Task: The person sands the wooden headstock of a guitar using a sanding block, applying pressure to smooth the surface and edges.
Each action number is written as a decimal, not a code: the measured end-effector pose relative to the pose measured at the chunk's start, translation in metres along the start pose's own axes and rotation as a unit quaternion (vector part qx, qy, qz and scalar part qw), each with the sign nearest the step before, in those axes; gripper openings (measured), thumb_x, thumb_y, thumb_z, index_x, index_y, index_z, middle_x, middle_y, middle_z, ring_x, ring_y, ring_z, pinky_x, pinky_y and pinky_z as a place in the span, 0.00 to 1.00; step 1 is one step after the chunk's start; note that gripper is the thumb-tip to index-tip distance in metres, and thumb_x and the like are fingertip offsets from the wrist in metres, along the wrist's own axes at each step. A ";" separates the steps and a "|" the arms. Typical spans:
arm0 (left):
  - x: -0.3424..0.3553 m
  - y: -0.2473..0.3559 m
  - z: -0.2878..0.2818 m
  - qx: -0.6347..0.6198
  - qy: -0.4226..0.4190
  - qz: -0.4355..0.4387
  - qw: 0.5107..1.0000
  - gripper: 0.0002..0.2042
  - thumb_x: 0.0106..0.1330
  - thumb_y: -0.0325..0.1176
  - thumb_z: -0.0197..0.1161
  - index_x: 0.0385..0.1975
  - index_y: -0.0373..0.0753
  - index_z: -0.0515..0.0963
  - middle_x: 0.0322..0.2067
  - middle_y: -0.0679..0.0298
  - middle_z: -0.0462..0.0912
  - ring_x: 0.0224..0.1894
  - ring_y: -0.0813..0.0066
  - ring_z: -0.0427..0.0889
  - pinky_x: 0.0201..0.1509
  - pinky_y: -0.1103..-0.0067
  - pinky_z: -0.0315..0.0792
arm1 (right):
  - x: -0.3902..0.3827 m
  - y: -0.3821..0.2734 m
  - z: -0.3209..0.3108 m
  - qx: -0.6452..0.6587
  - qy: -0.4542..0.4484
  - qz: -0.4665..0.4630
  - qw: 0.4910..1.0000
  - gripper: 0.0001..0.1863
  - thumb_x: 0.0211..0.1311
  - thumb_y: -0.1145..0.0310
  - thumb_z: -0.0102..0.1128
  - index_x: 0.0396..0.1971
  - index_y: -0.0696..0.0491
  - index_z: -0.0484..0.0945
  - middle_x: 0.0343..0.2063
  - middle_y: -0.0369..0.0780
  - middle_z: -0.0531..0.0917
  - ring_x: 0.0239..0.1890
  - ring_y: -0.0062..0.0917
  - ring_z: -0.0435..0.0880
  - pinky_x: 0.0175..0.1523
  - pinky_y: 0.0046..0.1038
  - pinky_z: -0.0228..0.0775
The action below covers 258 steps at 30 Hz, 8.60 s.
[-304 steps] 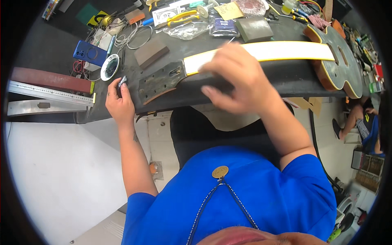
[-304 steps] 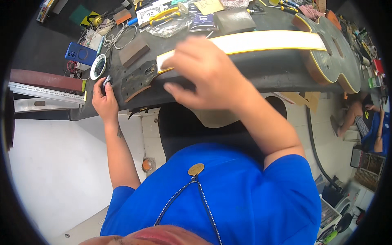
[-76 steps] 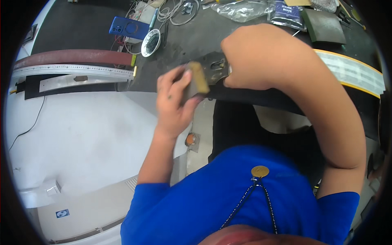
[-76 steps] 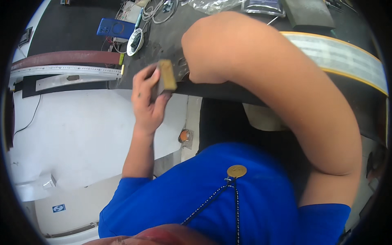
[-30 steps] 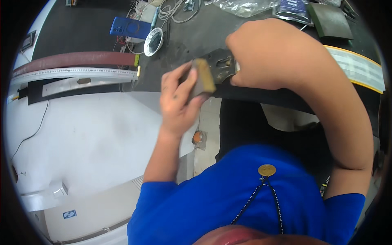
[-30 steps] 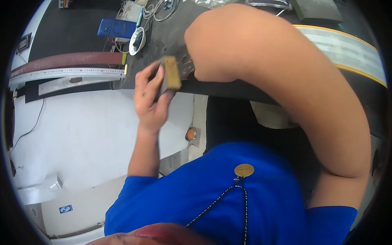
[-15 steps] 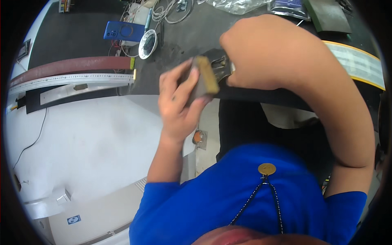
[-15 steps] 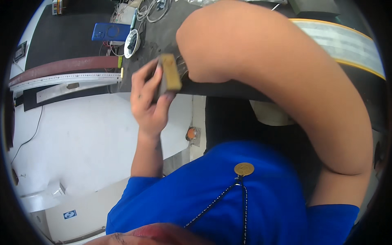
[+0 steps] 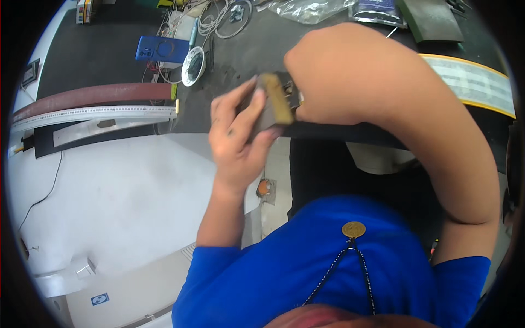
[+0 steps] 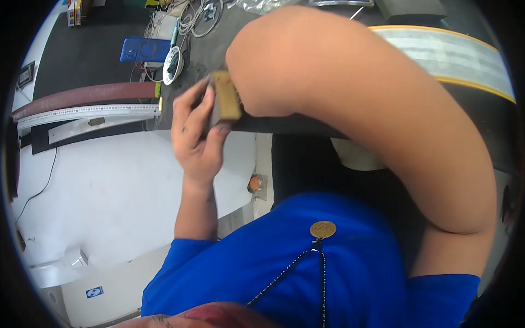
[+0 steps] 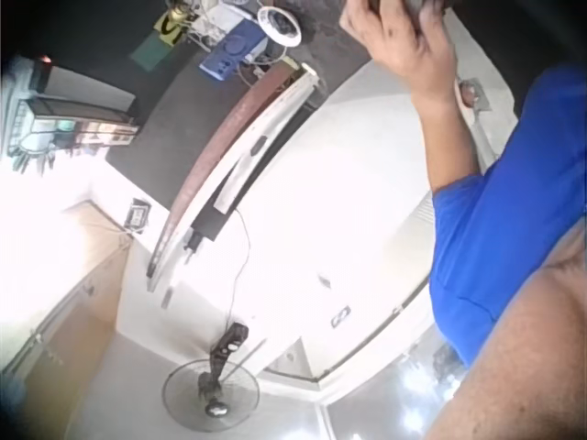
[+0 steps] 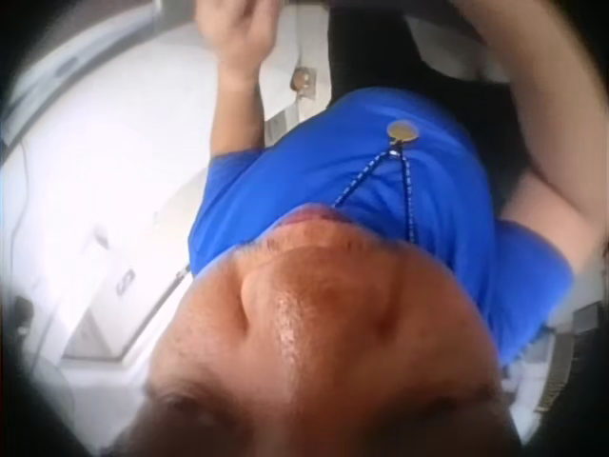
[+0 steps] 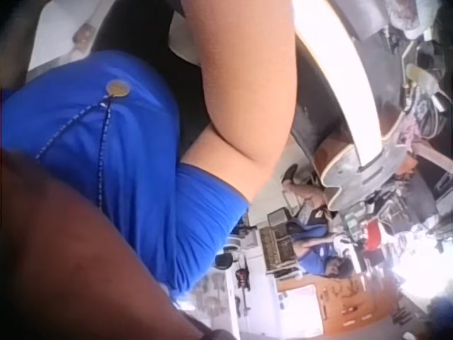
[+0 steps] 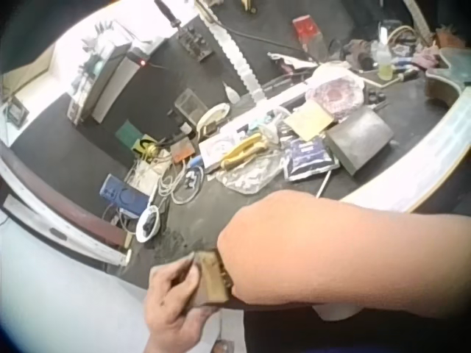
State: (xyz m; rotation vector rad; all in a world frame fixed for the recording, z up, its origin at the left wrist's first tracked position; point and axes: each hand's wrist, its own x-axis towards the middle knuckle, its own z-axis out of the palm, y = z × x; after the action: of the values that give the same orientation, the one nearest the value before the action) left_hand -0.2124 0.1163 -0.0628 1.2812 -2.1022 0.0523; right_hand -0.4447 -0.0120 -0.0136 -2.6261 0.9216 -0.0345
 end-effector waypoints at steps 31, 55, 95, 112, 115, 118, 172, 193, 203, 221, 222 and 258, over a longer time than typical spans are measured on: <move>-0.005 -0.028 -0.012 -0.021 -0.028 0.001 0.999 0.27 0.64 0.29 0.80 0.66 0.37 0.88 0.64 0.46 0.87 0.61 0.47 0.84 0.66 0.61 0.80 | -0.017 0.007 -0.014 -0.038 -0.012 0.083 0.996 0.10 0.48 0.70 0.70 0.29 0.59 0.92 0.30 0.55 0.92 0.34 0.50 0.95 0.44 0.44 0.90; 0.015 -0.027 -0.003 0.009 -0.015 -0.013 1.000 0.27 0.62 0.26 0.78 0.65 0.35 0.88 0.63 0.46 0.89 0.60 0.46 0.85 0.66 0.61 0.79 | -0.011 0.000 -0.021 -0.041 -0.048 0.066 0.996 0.11 0.44 0.72 0.70 0.29 0.60 0.93 0.29 0.55 0.92 0.34 0.50 0.95 0.43 0.43 0.90; 0.013 0.014 0.004 0.038 -0.004 0.001 0.999 0.24 0.64 0.22 0.76 0.63 0.32 0.89 0.63 0.46 0.88 0.61 0.46 0.85 0.68 0.60 0.79 | -0.010 0.002 -0.021 0.008 -0.077 0.082 0.994 0.13 0.48 0.69 0.69 0.30 0.62 0.92 0.32 0.56 0.92 0.41 0.53 0.95 0.50 0.46 0.89; -0.036 0.005 -0.017 0.038 0.008 -0.046 0.998 0.24 0.62 0.22 0.78 0.61 0.33 0.90 0.62 0.46 0.89 0.59 0.46 0.85 0.67 0.61 0.79 | -0.009 0.001 -0.010 -0.001 -0.055 0.092 0.994 0.16 0.49 0.68 0.69 0.33 0.66 0.90 0.35 0.60 0.91 0.43 0.55 0.94 0.54 0.47 0.88; -0.070 -0.051 -0.037 0.079 0.022 -0.136 0.987 0.27 0.59 0.22 0.79 0.62 0.36 0.90 0.63 0.47 0.88 0.59 0.46 0.85 0.67 0.61 0.79 | -0.002 0.002 -0.019 -0.022 -0.070 0.089 0.993 0.17 0.49 0.68 0.70 0.36 0.66 0.89 0.35 0.59 0.91 0.43 0.54 0.94 0.54 0.48 0.87; -0.045 -0.004 -0.026 0.068 0.013 -0.103 0.992 0.26 0.60 0.22 0.79 0.62 0.34 0.90 0.62 0.47 0.89 0.59 0.46 0.85 0.66 0.61 0.79 | -0.007 -0.002 -0.022 0.003 -0.069 0.113 0.991 0.17 0.50 0.67 0.71 0.36 0.65 0.89 0.38 0.58 0.92 0.44 0.55 0.93 0.55 0.46 0.87; 0.016 -0.033 -0.005 0.061 -0.012 0.012 0.998 0.23 0.65 0.29 0.80 0.61 0.33 0.91 0.59 0.46 0.90 0.57 0.48 0.86 0.61 0.62 0.82 | -0.016 0.001 -0.018 -0.013 0.000 0.082 0.997 0.14 0.51 0.70 0.70 0.36 0.60 0.93 0.36 0.56 0.93 0.42 0.50 0.96 0.52 0.44 0.89; 0.029 -0.034 -0.008 0.019 -0.044 0.039 0.998 0.24 0.64 0.30 0.80 0.62 0.35 0.90 0.62 0.45 0.88 0.57 0.46 0.85 0.61 0.62 0.82 | -0.015 0.005 -0.015 -0.006 -0.015 0.074 0.997 0.14 0.48 0.73 0.70 0.36 0.59 0.94 0.35 0.56 0.93 0.39 0.50 0.96 0.49 0.43 0.91; 0.021 -0.006 0.001 0.028 -0.033 0.041 0.998 0.27 0.62 0.31 0.81 0.63 0.34 0.89 0.63 0.44 0.87 0.58 0.45 0.85 0.63 0.60 0.80 | -0.010 0.010 -0.010 0.007 -0.037 0.057 0.998 0.13 0.48 0.72 0.69 0.34 0.61 0.92 0.35 0.56 0.92 0.40 0.53 0.95 0.49 0.45 0.89; -0.111 -0.046 -0.065 0.157 0.049 -0.190 0.968 0.27 0.68 0.33 0.82 0.67 0.36 0.86 0.66 0.52 0.87 0.65 0.51 0.84 0.69 0.59 0.80 | -0.005 -0.002 -0.013 -0.009 -0.046 0.057 0.997 0.31 0.54 0.53 0.80 0.52 0.62 0.89 0.44 0.58 0.93 0.51 0.52 0.93 0.59 0.46 0.85; -0.111 -0.044 -0.065 0.149 0.062 -0.196 0.967 0.27 0.68 0.33 0.82 0.67 0.36 0.86 0.66 0.52 0.87 0.65 0.51 0.84 0.69 0.59 0.80 | -0.003 -0.004 -0.018 -0.036 -0.079 0.058 0.995 0.38 0.57 0.49 0.84 0.60 0.60 0.85 0.51 0.56 0.92 0.55 0.49 0.92 0.61 0.45 0.84; 0.151 -0.174 0.002 -0.325 0.040 0.020 0.945 0.16 0.73 0.40 0.76 0.43 0.29 0.91 0.39 0.46 0.95 0.43 0.62 0.93 0.54 0.68 0.84 | 0.048 -0.085 0.002 -0.128 0.018 -0.130 0.983 0.59 0.44 0.47 0.92 0.74 0.62 0.74 0.78 0.58 0.75 0.80 0.60 0.73 0.83 0.54 0.68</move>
State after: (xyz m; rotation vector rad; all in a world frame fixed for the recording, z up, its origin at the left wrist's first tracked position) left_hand -0.1185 -0.0920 -0.0319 0.8164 -1.8412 -0.5231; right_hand -0.3560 0.0209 0.0086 -2.9798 0.6232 -0.0311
